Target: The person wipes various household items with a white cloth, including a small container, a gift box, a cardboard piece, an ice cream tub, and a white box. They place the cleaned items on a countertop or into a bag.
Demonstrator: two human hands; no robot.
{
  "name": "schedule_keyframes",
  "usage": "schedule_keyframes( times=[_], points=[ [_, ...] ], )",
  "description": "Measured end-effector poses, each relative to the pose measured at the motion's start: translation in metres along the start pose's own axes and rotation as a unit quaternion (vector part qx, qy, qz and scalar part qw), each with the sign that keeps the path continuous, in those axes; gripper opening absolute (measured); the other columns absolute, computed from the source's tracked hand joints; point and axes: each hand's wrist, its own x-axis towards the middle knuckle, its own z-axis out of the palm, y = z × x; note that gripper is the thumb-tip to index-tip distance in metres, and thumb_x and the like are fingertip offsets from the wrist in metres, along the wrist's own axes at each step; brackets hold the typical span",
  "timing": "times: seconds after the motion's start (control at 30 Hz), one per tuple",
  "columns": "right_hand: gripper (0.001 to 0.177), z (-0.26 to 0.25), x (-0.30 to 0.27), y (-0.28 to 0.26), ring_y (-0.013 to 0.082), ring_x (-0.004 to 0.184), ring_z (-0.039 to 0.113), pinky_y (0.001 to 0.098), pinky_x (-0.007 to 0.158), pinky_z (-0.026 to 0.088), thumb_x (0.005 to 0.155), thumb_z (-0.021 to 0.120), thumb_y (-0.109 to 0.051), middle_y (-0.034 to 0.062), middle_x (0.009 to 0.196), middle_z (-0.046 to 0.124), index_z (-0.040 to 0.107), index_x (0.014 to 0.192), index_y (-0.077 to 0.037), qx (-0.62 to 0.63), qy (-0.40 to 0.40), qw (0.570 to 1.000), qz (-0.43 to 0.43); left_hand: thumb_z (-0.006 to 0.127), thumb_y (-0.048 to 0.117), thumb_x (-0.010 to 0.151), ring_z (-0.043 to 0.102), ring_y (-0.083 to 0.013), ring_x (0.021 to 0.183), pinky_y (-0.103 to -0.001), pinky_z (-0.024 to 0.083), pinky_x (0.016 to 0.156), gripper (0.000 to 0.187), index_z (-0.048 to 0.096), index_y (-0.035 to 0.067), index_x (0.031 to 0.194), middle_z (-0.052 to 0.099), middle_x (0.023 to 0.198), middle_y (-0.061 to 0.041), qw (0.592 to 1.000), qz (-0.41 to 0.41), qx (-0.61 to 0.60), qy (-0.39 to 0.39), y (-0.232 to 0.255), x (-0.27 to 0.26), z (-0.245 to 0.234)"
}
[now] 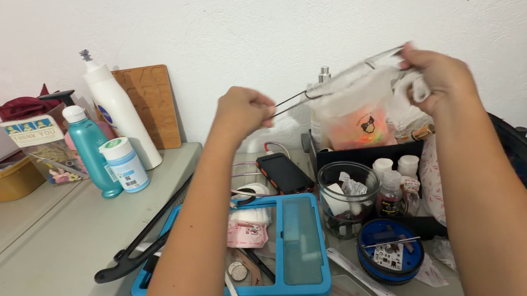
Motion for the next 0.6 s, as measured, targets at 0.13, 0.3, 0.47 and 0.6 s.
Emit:
schedule_keyframes(
  times=[0.13, 0.3, 0.47, 0.6],
  points=[
    [0.013, -0.022, 0.011, 0.000, 0.0137, 0.073, 0.062, 0.0306, 0.062, 0.056, 0.094, 0.075, -0.021, 0.0027, 0.090, 0.068, 0.074, 0.092, -0.008, 0.215, 0.143, 0.966, 0.002, 0.079, 0.010, 0.083, 0.074, -0.0133, 0.063, -0.025, 0.060, 0.061, 0.012, 0.080, 0.003, 0.093, 0.078, 0.078, -0.011, 0.991, -0.124, 0.050, 0.011, -0.034, -0.003, -0.043],
    [0.018, -0.025, 0.005, -0.001, 0.0148, 0.075, 0.065, 0.0347, 0.064, 0.058, 0.097, 0.075, -0.019, 0.0054, 0.091, 0.068, 0.072, 0.097, -0.002, 0.150, 0.088, 0.977, -0.124, 0.078, 0.031, 0.083, 0.078, -0.0168, 0.077, -0.035, 0.060, 0.079, 0.023, 0.083, 0.012, 0.096, 0.082, 0.087, -0.009, 0.976, -0.097, 0.195, 0.026, -0.026, -0.005, -0.041],
    [0.018, -0.009, -0.007, -0.001, 0.0144, 0.083, 0.068, 0.0282, 0.070, 0.055, 0.088, 0.080, -0.007, 0.0081, 0.098, 0.074, 0.071, 0.102, 0.000, -0.048, 0.020, 0.990, -0.128, 0.078, 0.072, 0.073, 0.066, -0.0279, 0.106, -0.047, 0.053, 0.084, 0.083, 0.063, 0.015, 0.130, 0.064, 0.121, -0.012, 0.966, 0.067, 0.250, 0.014, 0.051, -0.008, 0.040],
    [0.041, -0.005, -0.030, -0.004, 0.0161, 0.088, 0.069, 0.0272, 0.073, 0.056, 0.079, 0.084, 0.001, 0.0085, 0.101, 0.072, 0.073, 0.117, 0.005, -0.152, -0.032, 0.977, -0.147, 0.083, 0.056, 0.070, 0.068, -0.0282, 0.111, -0.044, 0.057, 0.090, 0.061, 0.070, 0.012, 0.111, 0.071, 0.113, -0.010, 0.920, 0.135, 0.364, -0.049, 0.090, -0.020, 0.095]
  ],
)
